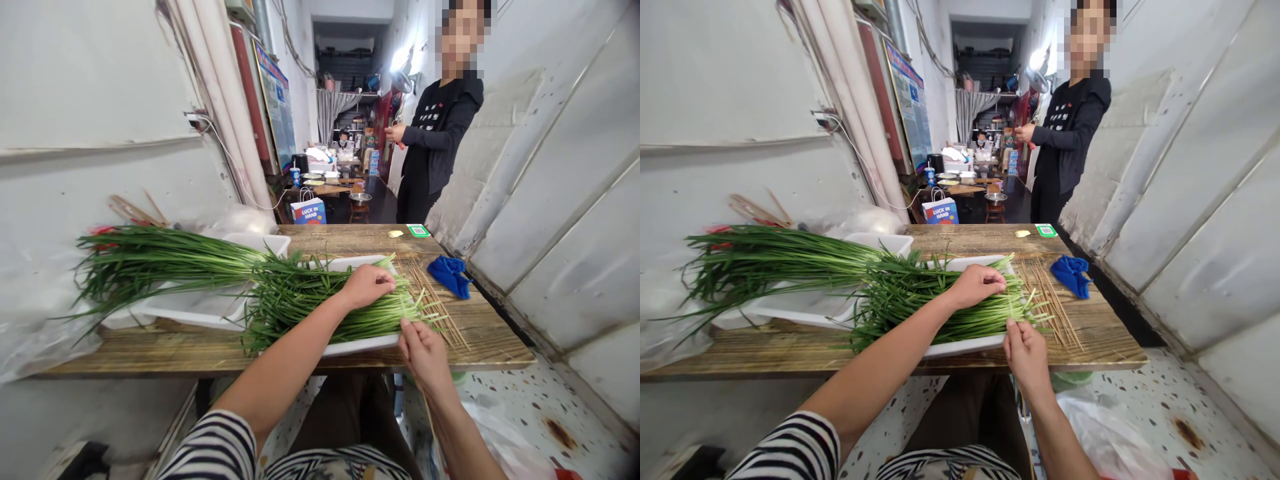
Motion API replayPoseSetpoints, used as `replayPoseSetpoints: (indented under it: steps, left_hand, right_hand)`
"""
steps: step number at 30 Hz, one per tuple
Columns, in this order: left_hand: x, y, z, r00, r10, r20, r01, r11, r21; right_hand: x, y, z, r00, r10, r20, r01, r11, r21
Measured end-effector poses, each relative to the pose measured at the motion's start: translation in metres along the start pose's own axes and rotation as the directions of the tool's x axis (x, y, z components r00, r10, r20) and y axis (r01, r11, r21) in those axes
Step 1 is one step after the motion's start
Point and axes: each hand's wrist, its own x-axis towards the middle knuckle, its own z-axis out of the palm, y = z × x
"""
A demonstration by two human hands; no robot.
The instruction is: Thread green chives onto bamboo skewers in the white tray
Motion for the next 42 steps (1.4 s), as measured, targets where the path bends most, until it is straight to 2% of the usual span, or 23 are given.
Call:
replayPoseSetpoints:
  steps: [27, 35, 38, 42]
  left_hand:
    - [-0.001, 0.001, 0.000, 1.000, -0.001, -0.005, 0.001, 0.998, 0.063]
    - [-0.004, 0.008, -0.004, 1.000, 0.020, 0.017, -0.021, 0.994, 0.105]
    - [-0.006, 0.012, -0.007, 0.997, 0.047, 0.065, -0.054, 0.992, 0.117]
    - [-0.008, 0.015, -0.014, 0.973, 0.104, 0.204, -0.136, 0.979, 0.150]
  right_hand:
    - [-0.001, 0.000, 0.003, 1.000, -0.011, -0.022, 0.011, 1.000, -0.015]
    - [-0.001, 0.002, 0.004, 0.999, -0.007, -0.054, 0.006, 1.000, -0.017]
    - [-0.001, 0.002, 0.004, 0.998, -0.003, -0.055, 0.002, 1.000, -0.021]
    - [-0.002, 0.002, 0.003, 0.999, -0.020, -0.045, 0.018, 0.999, -0.043]
